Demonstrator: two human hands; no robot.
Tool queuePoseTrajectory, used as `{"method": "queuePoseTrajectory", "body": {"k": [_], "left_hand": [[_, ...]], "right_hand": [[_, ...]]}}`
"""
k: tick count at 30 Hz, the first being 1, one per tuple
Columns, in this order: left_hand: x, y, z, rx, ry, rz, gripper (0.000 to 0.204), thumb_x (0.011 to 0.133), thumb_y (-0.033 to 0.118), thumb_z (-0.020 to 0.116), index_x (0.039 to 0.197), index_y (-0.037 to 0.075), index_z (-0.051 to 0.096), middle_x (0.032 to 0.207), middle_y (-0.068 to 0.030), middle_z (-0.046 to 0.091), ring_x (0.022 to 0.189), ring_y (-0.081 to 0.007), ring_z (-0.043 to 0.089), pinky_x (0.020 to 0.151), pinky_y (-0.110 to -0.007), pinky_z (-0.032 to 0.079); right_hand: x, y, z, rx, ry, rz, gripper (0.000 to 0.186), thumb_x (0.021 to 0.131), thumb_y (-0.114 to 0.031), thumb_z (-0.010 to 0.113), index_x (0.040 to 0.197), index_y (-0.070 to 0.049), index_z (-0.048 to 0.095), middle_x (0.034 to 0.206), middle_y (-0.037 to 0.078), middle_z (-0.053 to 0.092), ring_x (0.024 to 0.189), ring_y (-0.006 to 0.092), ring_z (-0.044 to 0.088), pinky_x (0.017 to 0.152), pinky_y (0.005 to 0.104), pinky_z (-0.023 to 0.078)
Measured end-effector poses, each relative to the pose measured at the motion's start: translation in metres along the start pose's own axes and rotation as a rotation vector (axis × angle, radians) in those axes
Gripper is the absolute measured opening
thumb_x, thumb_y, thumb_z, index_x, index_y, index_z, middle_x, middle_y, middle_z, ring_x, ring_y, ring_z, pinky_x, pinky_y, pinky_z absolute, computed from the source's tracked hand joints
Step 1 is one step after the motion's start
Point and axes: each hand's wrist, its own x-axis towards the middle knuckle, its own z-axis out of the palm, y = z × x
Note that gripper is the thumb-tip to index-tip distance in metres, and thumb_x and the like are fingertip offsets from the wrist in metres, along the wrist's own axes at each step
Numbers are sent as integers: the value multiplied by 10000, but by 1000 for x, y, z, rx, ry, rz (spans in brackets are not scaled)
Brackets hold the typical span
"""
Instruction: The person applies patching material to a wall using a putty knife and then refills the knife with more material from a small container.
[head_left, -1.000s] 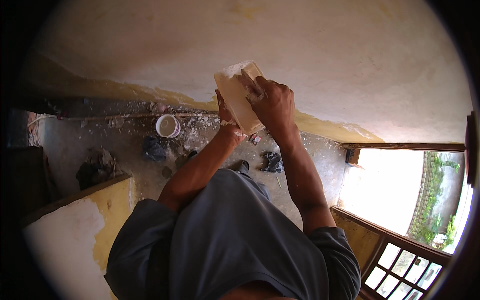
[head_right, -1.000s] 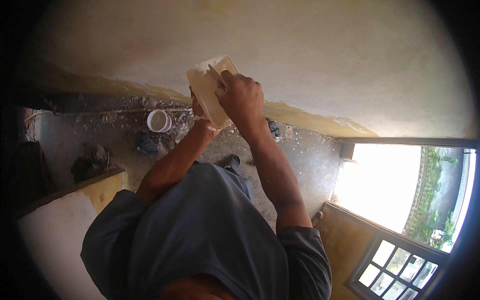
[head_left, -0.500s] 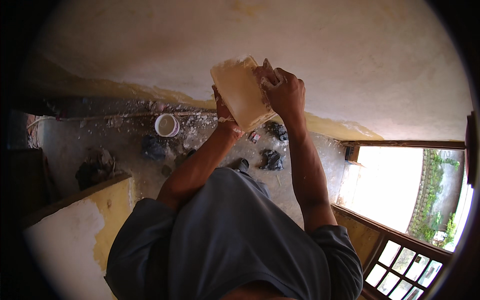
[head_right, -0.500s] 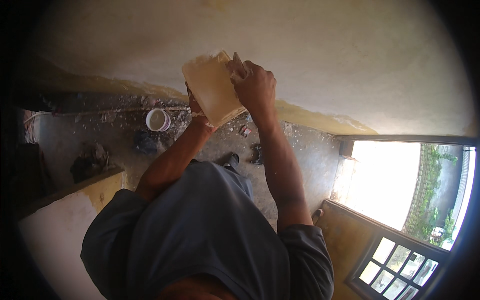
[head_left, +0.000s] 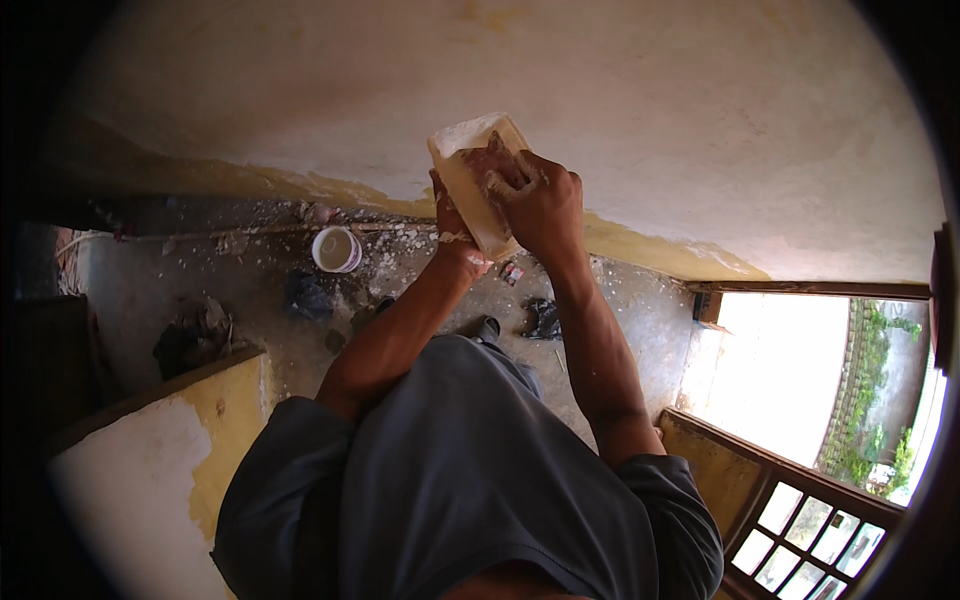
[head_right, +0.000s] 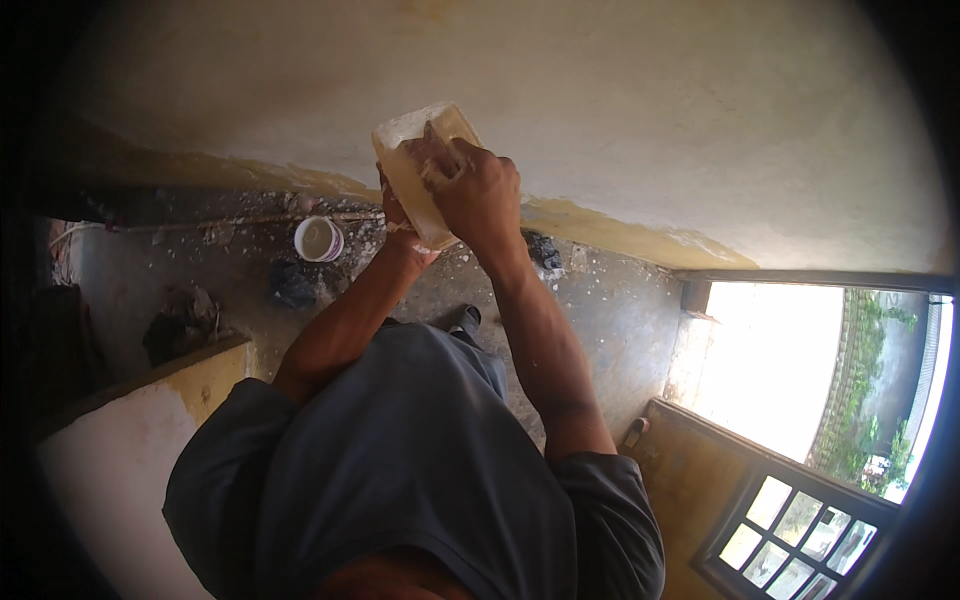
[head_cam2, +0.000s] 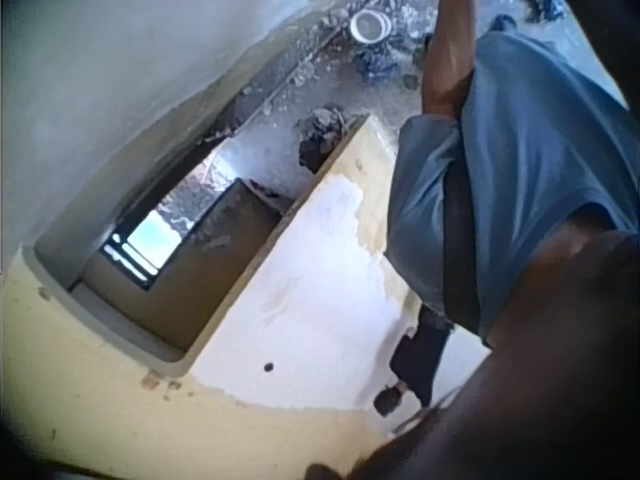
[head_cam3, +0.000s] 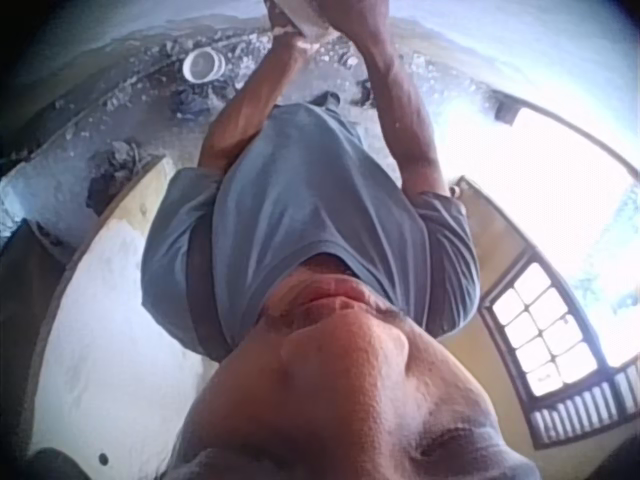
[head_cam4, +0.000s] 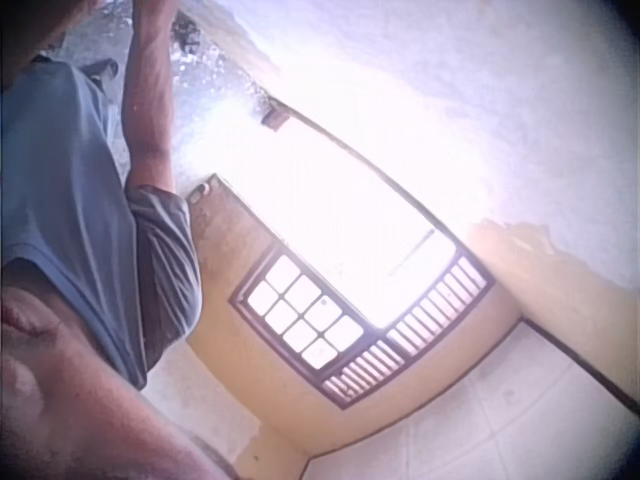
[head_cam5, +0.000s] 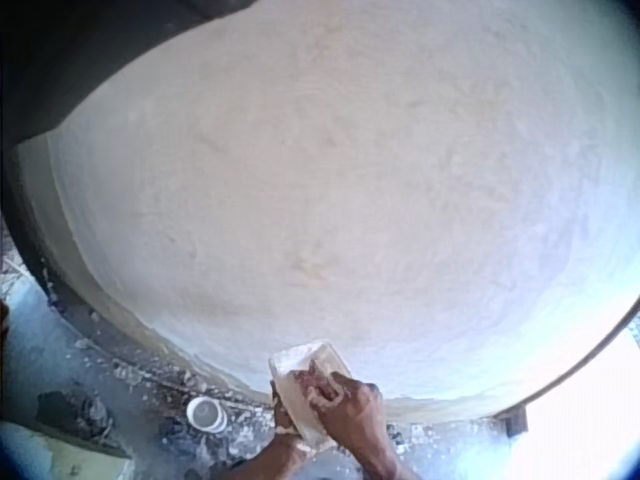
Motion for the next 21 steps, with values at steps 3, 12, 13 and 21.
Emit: {"method": "queuePoseTrajectory", "body": {"k": [3, 12, 13, 21], "left_hand": [[2, -1, 0, -35, -5, -12, 599, 959, 632, 369, 1351, 201, 507, 1304, -57, 585, 1189, -262, 587, 1004, -455, 501], [5, -4, -9, -161, -16, -112, 566, 959, 608, 399, 1338, 202, 510, 1269, -61, 590, 1181, -262, 583, 1009, -462, 483], [3, -5, -5, -111, -11, -96, 618, 947, 655, 373, 1331, 193, 519, 1274, -64, 589, 1187, -264, 579, 1026, -451, 471], [-1, -4, 1, 18, 36, -113, 807, 891, 776, 286, 1465, 221, 401, 1445, -83, 486, 1298, -315, 504, 1046, -550, 436]], "right_hand": [[1, 9, 3, 18, 10, -12, 357, 748, -212, 743, 1021, 16, 706, 838, 222, 702, 811, 374, 704, 721, 379, 563], [3, 0, -1, 23, -72, 13, 439, 731, -226, 777, 1072, 35, 691, 861, 235, 704, 829, 360, 713, 749, 404, 562], [4, 2, -1, 71, -55, 34, 449, 728, -233, 785, 1078, 32, 691, 863, 234, 704, 826, 362, 711, 756, 411, 560], [25, 8, -23, -113, -13, -83, 328, 752, -214, 760, 1016, -31, 693, 808, 224, 671, 790, 432, 646, 701, 445, 527]]}}
